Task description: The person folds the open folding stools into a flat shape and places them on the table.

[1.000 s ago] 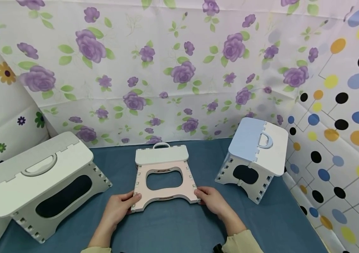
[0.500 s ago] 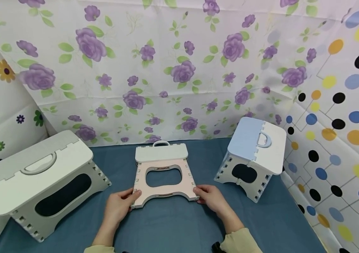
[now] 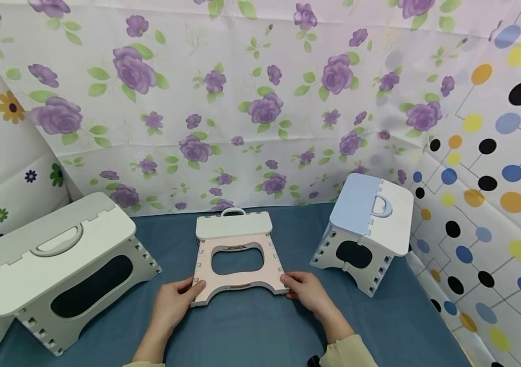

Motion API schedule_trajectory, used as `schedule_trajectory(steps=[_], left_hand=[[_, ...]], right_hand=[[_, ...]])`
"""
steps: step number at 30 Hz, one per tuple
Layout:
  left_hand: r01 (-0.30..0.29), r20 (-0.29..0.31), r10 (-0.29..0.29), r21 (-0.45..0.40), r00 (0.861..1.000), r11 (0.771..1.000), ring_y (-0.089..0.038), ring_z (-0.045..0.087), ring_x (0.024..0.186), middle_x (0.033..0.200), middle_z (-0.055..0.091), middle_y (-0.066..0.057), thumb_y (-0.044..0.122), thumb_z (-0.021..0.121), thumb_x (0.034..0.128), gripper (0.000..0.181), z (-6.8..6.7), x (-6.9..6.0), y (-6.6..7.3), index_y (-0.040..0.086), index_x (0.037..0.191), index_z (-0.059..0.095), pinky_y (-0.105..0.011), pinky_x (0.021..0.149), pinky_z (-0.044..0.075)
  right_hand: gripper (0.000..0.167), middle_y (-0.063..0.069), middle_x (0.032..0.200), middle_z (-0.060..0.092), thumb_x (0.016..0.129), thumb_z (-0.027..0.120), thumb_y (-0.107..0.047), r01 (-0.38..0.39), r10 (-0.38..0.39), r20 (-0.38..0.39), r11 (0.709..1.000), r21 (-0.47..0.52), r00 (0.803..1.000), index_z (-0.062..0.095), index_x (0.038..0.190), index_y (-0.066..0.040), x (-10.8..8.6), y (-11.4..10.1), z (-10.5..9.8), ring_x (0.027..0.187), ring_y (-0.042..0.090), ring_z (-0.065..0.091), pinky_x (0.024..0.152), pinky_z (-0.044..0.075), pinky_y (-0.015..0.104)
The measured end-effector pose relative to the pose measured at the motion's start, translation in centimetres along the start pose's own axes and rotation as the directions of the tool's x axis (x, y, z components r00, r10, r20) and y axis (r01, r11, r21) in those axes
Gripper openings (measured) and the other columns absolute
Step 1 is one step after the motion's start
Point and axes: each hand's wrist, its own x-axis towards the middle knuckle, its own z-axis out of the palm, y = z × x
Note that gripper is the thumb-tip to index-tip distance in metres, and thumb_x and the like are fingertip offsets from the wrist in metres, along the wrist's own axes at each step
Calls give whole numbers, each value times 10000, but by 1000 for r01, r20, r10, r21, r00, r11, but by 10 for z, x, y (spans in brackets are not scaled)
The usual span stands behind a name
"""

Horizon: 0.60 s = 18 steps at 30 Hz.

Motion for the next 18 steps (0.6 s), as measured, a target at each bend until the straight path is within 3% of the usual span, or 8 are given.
schedule_trajectory(steps=[5,12,18], left_hand=[[-65,-34,67,72,997,995,-359,716,1099,1231,745,-246,414,783,1000,605,3,-4,3,-58,1365,683,-476,829,602],[-151,-81,169,194,982,969,-304,710,945,1075,766,-178,327,825,974,513,4,-5,1,-61,1297,733,-504,808,578],[-153,-90,174,204,981,967,-327,693,974,1071,756,-179,318,828,971,513,4,-5,1,-62,1301,731,-542,854,556]], right_hand=[[505,142,1240,717,1099,648,-346,-5,5,-8,1000,-7,1000,669,1388,68,0,0,1,930,168,721,824,627,358],[482,114,1164,743,1072,687,-365,-10,5,-66,998,-68,998,721,1339,34,-1,0,4,894,171,734,786,634,369],[465,122,1153,762,1057,709,-376,5,-19,-109,992,-124,994,748,1319,6,-2,-2,7,860,178,753,758,641,368]])
